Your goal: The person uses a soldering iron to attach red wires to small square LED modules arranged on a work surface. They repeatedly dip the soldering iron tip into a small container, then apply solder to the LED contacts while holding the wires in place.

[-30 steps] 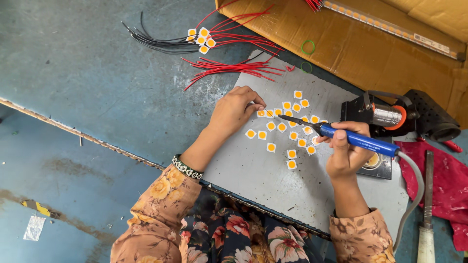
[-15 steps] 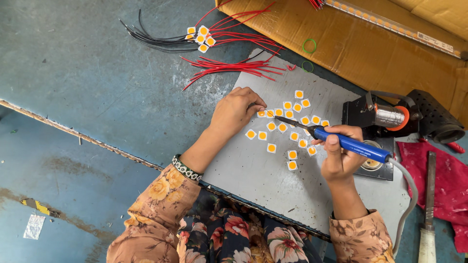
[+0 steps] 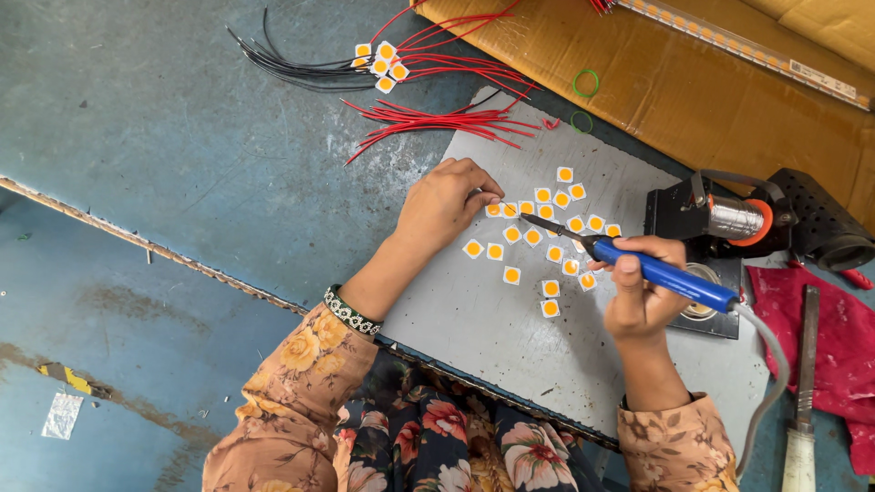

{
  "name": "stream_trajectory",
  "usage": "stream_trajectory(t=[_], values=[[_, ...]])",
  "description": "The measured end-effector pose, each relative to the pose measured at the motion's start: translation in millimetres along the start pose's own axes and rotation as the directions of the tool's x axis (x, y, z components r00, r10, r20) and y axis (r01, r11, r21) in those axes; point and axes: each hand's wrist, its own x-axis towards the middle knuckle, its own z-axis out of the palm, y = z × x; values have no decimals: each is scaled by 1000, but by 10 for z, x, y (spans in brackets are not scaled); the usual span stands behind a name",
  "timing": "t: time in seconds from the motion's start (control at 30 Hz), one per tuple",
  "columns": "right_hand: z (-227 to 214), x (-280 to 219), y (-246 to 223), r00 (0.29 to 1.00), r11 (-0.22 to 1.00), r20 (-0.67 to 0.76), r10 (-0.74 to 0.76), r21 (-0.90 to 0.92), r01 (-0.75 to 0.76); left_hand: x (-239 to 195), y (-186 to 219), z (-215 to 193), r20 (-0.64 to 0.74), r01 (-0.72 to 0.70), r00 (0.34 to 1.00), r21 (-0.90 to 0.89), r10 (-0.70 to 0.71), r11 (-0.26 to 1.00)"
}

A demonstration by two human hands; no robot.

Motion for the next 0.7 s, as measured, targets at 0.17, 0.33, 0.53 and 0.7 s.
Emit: stream_trajectory(t=[0.17, 0.33, 0.53, 0.7], values=[[-16, 28, -2, 999, 999, -32, -12, -35, 11, 4, -8, -25, -17, 16, 1000, 2, -16, 1000], [18, 16, 4, 1000, 1000, -8, -5, 10, 5, 7, 7, -11, -10, -1, 1000, 4, 1, 1000], [58, 44, -17, 999, 1000, -42, -7, 17, 8, 11, -25, -26, -21, 34, 999, 11, -34, 999], [163, 98, -30, 999, 999, -48, 19, 41, -17, 28, -65, -72, -42, 83, 996, 27, -82, 996]])
